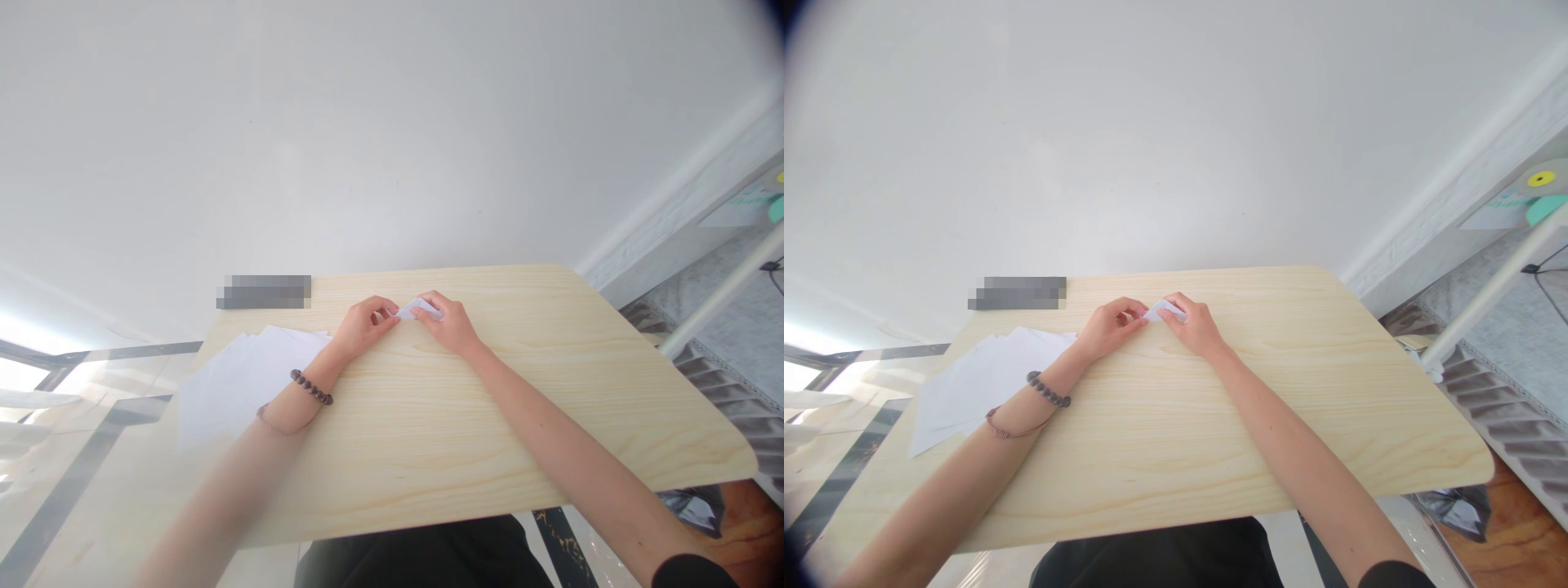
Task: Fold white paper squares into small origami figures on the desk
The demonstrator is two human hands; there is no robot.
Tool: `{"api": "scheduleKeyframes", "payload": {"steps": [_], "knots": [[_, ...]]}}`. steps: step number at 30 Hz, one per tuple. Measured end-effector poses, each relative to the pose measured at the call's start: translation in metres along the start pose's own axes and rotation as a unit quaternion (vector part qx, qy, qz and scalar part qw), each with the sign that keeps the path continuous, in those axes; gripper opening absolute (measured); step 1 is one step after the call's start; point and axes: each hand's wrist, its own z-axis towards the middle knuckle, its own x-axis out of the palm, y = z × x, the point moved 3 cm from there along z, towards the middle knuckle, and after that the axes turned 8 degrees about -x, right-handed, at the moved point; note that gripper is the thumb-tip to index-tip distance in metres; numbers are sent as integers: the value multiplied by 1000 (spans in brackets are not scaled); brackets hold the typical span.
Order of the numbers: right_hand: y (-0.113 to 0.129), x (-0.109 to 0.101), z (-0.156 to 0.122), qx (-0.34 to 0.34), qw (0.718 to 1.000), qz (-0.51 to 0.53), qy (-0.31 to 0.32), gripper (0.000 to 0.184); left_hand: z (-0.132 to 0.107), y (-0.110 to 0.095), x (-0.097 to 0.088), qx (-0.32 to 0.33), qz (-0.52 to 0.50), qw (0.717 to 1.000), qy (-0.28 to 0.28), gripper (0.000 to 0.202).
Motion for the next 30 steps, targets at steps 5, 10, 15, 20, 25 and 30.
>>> {"api": "scheduleKeyframes", "payload": {"steps": [5, 10, 15, 20, 25, 30], "knots": [[0, 0, 0, -7, 1000, 2, 7, 24, 0, 2, 0, -15, 39, 999, 8, 23], [1, 0, -1, -5, 1000, 17, 5, 24, -2, -1, 1, -25, 47, 998, 17, 22], [-3, 2, -1, 12, 1000, 19, 13, 27, -1, 1, -1, -28, 36, 999, -8, 22], [-8, 6, -1, 47, 998, 35, 20, 29, 1, 5, -4, -42, -14, 998, -49, 34], [-12, 7, -1, 65, 996, 57, 28, 25, 0, 6, -4, -58, -5, 998, -32, 29], [-13, 6, 0, 69, 995, 58, 38, 23, -1, 7, -5, -71, -55, 994, -55, 25]]}}
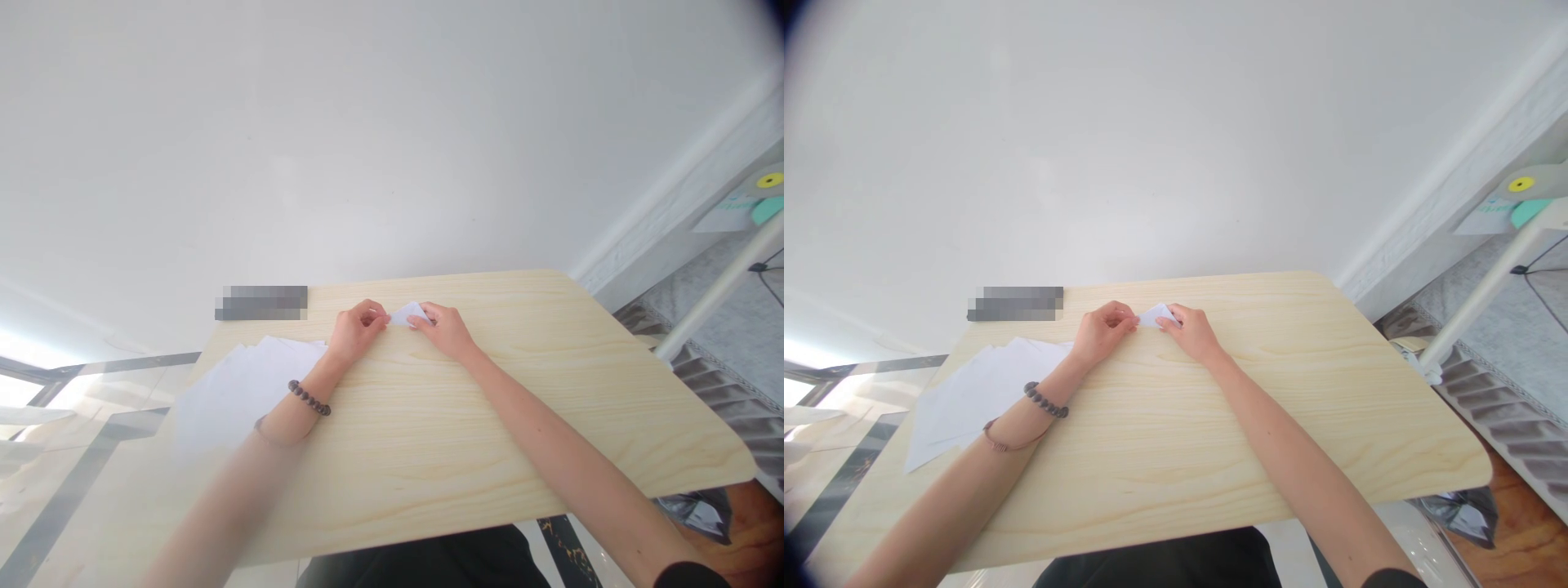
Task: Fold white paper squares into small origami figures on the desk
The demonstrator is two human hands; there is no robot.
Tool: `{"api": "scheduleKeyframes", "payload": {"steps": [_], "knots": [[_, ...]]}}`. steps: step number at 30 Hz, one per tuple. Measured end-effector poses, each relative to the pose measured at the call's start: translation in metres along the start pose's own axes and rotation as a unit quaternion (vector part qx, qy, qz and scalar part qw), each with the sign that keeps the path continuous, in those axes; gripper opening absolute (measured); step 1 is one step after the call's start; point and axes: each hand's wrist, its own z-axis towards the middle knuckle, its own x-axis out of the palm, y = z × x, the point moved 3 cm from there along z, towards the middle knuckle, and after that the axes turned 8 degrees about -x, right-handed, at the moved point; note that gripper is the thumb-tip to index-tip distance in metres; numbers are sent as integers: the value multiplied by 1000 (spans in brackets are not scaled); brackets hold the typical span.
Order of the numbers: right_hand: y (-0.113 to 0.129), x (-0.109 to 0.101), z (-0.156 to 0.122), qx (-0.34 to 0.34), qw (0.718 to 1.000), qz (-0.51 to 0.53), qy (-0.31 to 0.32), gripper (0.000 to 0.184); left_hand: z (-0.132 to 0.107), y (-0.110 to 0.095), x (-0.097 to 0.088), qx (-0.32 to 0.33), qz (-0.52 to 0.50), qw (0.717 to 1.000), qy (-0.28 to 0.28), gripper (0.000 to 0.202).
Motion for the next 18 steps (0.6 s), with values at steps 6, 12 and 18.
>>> {"api": "scheduleKeyframes", "payload": {"steps": [6, 12, 18], "knots": [[1, -1, 0, 9, 1000, 15, -5, 23, -1, -1, 1, 6, -5, 1000, 16, 27], [3, -2, 0, 4, 1000, -7, 1, 23, -3, -4, 2, 15, 23, 999, 39, 31], [8, -3, 0, -20, 998, -56, 1, 23, 1, 0, 2, 18, 40, 998, 46, 29]]}}
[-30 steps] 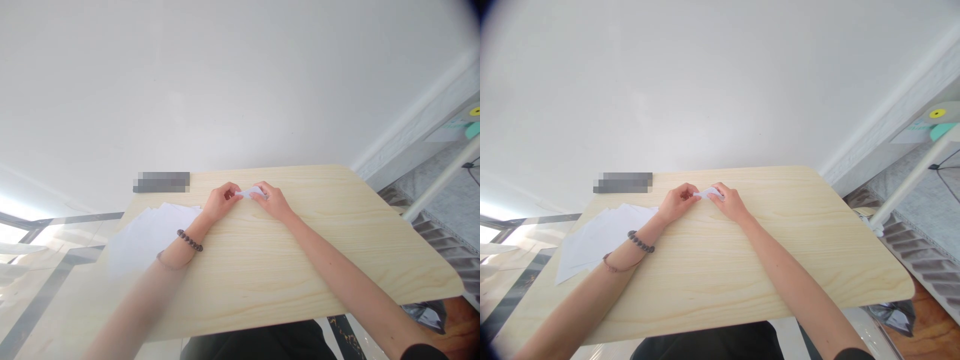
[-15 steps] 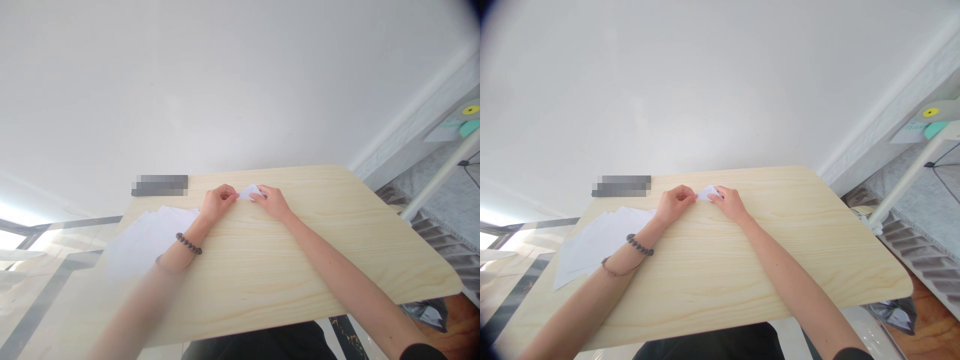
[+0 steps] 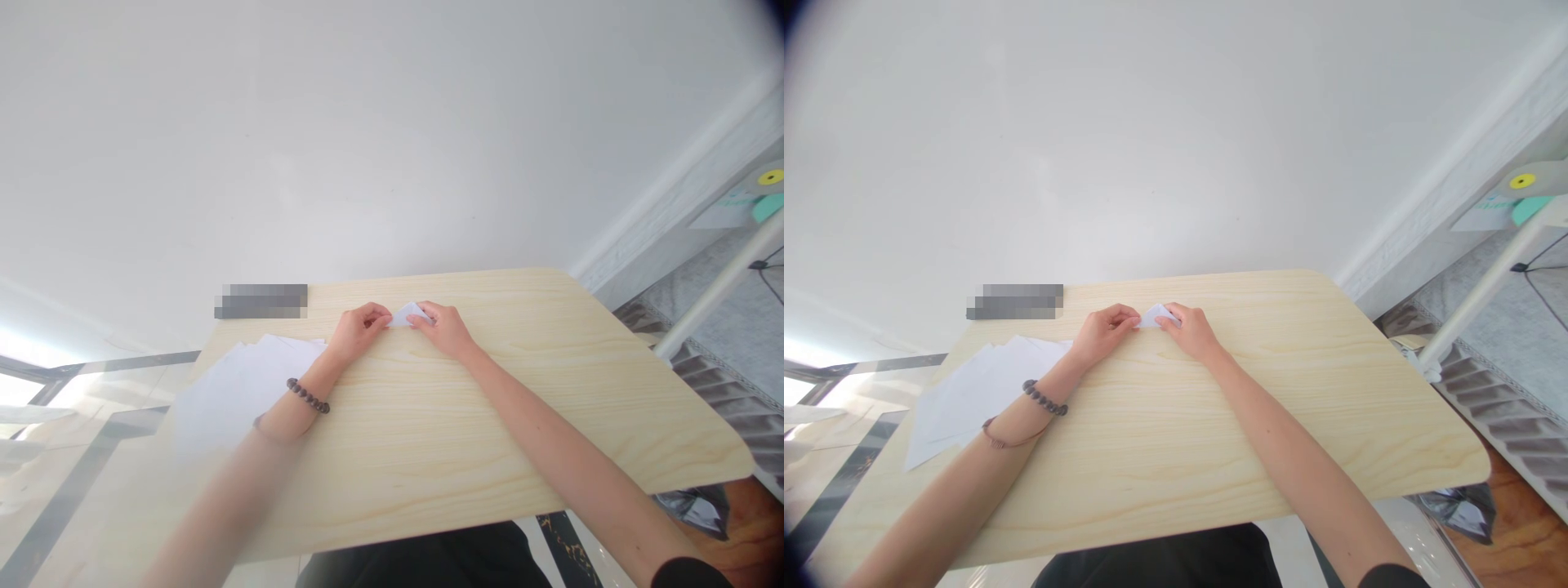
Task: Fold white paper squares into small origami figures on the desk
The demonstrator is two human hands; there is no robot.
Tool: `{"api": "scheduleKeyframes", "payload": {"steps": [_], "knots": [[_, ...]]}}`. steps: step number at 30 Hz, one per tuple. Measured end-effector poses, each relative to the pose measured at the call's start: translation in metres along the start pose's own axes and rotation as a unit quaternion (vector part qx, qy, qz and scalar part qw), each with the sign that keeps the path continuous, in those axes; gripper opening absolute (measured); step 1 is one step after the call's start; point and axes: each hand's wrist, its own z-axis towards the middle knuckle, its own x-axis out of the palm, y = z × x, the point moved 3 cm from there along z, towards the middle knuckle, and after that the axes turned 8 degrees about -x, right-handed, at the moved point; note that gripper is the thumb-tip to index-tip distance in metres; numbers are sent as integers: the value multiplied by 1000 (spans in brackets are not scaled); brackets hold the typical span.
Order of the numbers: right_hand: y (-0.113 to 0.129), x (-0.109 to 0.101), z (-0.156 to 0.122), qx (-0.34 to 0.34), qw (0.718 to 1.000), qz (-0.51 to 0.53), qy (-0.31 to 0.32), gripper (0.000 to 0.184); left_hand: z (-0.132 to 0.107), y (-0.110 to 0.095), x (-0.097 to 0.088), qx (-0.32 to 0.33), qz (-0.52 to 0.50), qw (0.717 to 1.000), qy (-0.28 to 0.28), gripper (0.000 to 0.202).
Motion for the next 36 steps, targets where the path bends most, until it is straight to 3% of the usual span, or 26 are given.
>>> {"api": "scheduleKeyframes", "payload": {"steps": [5, 12, 19, 24, 36], "knots": [[2, 0, -1, -8, 1000, -3, 5, 24, 0, -2, 0, 4, 61, 998, 1, 33], [2, 1, -2, -9, 1000, 1, 4, 25, -2, -6, -1, 6, 91, 996, -21, 24], [2, 0, 0, -6, 1000, 12, -14, 25, -1, -6, -2, -16, 47, 998, -43, 24], [1, 1, -1, 27, 993, 111, -21, 34, 1, 0, -4, -49, -35, 997, -56, 32], [-3, -1, 1, 9, 997, 78, -16, 33, 0, -2, -2, -34, 22, 999, 8, 40]]}}
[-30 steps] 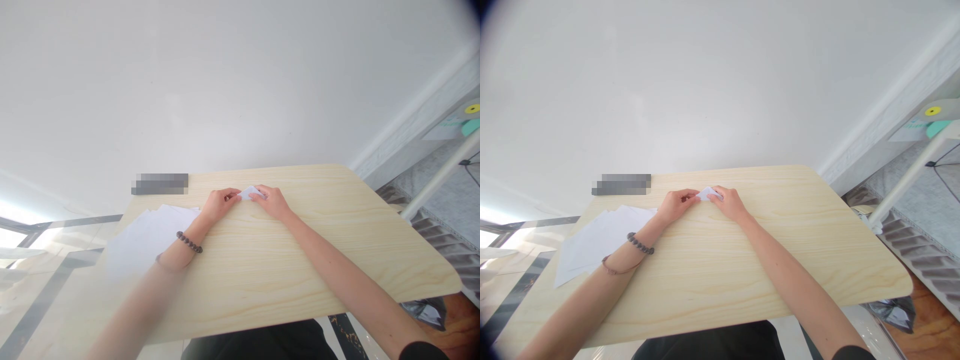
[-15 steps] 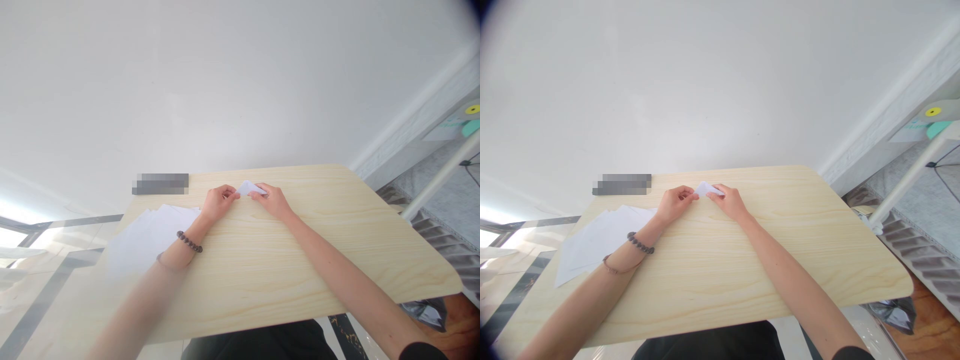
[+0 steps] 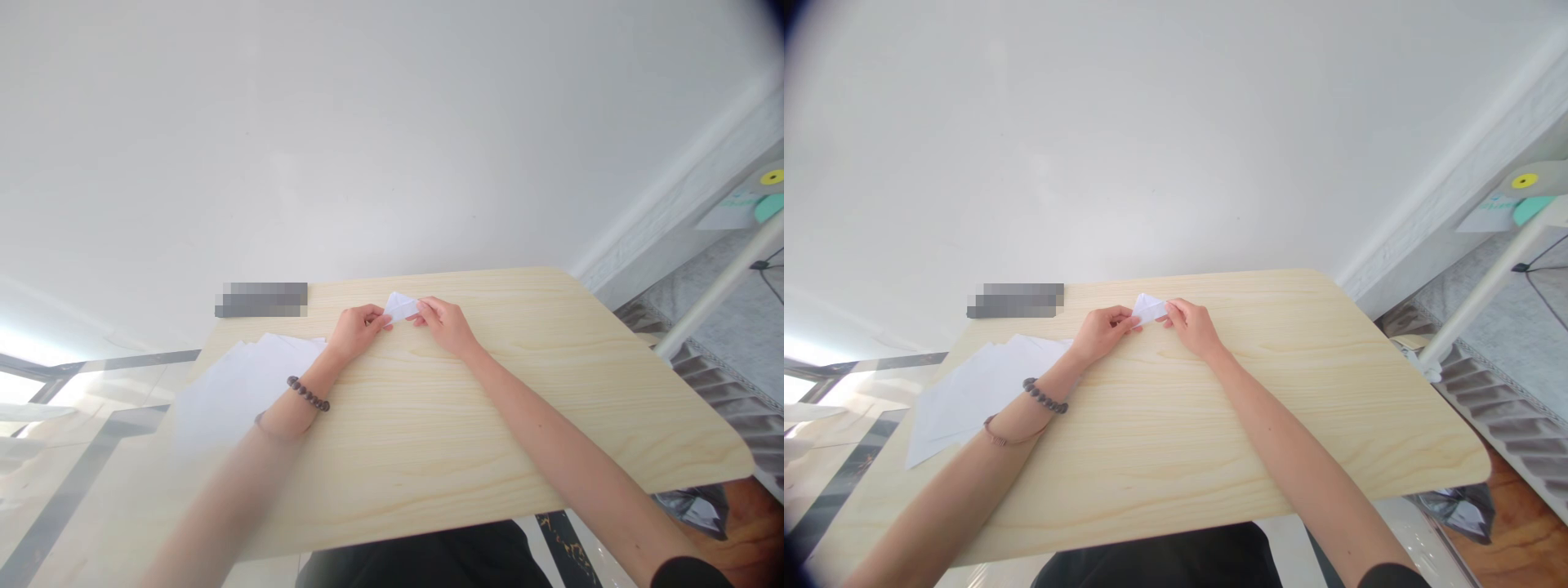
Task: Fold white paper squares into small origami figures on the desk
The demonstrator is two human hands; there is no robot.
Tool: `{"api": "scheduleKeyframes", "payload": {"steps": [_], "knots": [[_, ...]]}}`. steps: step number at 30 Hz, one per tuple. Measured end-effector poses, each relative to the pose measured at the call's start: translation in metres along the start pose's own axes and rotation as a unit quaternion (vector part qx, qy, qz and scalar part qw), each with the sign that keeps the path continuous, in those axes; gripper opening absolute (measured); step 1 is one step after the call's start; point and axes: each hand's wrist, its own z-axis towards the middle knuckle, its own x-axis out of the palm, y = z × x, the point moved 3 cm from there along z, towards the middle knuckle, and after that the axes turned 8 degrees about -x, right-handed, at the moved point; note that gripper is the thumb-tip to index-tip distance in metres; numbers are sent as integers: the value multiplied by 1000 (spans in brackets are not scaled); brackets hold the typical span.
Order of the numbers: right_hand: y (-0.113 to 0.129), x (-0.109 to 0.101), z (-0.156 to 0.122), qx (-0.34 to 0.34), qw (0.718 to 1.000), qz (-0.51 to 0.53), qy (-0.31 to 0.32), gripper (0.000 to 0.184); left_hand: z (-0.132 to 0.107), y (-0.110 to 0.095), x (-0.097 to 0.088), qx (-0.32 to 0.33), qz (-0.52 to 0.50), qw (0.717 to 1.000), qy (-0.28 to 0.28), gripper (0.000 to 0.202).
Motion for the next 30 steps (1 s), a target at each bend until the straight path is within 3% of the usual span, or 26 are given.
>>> {"api": "scheduleKeyframes", "payload": {"steps": [12, 22, 30], "knots": [[1, 2, -1, 18, 999, 25, 10, 34, -3, -4, 3, 14, 43, 999, -13, 38], [5, -2, 0, -17, 1000, -25, 1, 32, -4, -4, 5, 38, 59, 998, 8, 33], [4, -3, -1, -1, 1000, 12, -29, 35, -7, -9, 3, 47, 53, 997, 23, 50]]}}
